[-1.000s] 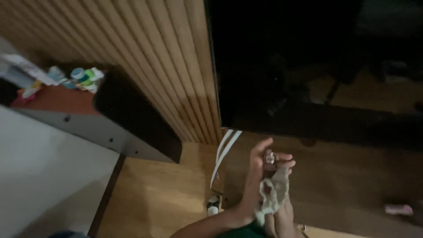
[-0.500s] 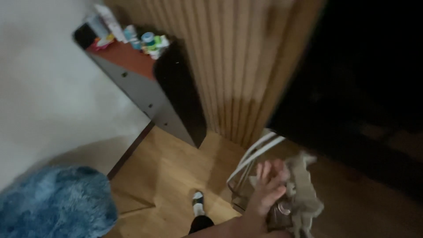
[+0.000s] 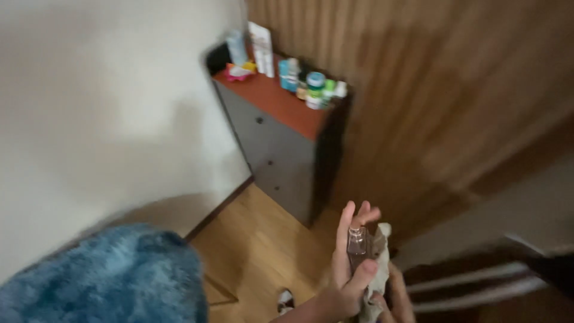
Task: Wiping down and cleaning various toiletry bottles and cosmetic containers on a shelf.
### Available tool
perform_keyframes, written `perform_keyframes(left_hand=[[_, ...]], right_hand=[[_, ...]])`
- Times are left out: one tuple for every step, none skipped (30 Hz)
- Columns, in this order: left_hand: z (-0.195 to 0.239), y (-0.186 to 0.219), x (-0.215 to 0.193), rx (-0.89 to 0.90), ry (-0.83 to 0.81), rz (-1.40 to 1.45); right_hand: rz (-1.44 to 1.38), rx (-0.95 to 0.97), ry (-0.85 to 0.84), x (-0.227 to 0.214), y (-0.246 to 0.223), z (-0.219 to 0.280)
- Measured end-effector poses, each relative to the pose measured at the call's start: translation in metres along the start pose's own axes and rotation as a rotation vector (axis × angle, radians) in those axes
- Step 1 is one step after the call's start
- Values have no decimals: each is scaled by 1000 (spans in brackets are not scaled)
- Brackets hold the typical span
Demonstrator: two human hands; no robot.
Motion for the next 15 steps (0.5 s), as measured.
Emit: perform_keyframes(left_hand=[[-8, 0, -18, -103, -43, 20], [-16, 0, -35, -205, -82, 38], [-19, -6, -53, -203, -76, 30], [-21, -10, -69, -195, -100, 31], [-23, -14, -84, -187, -124, 32], [-22, -20, -96, -189, -130, 27], [-21, -27, -111, -195, -98, 10], [-19, -35, -123, -194, -67, -7], [-26, -32, -131, -187, -74, -13], [-30, -26, -138, -142, -64, -220], [-32, -19, -144, -96, -56, -427], [-31, -27, -152, -93, -38, -426], [-27, -49, -162, -266, -8, -288], [-22, -72, -170, -434, 26, -144], [-24, -73, -180, -429, 46, -140]], right_hand=[[-32, 19, -12, 12, -9, -56], [-65, 39, -28, 28, -25, -111], [-71, 39, -36, 34, -17, -124], [-96, 111, -43, 42, -4, -136], [-120, 182, -50, 50, 9, -148], [-126, 179, -47, 60, 7, -157], [55, 181, -60, 69, 5, -165], [239, 174, -74, 75, 3, -174], [234, 165, -72, 83, 8, -186], [203, 249, 18, 81, 17, -193], [172, 333, 109, 79, 26, -197], [182, 334, 95, 89, 18, -208], [166, 275, 113, 97, 7, -219], [150, 219, 128, 103, -4, -230], [160, 220, 109, 118, -13, -240]])
Point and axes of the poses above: each hand's wrist, its own z-axis away from the middle knuckle, its own x-axis out of the palm, y = z × x, the point moved 8 cm from there along -z, towards the middle knuckle, and after that the axes turned 3 degrees about -z, right-handed, at the moved point
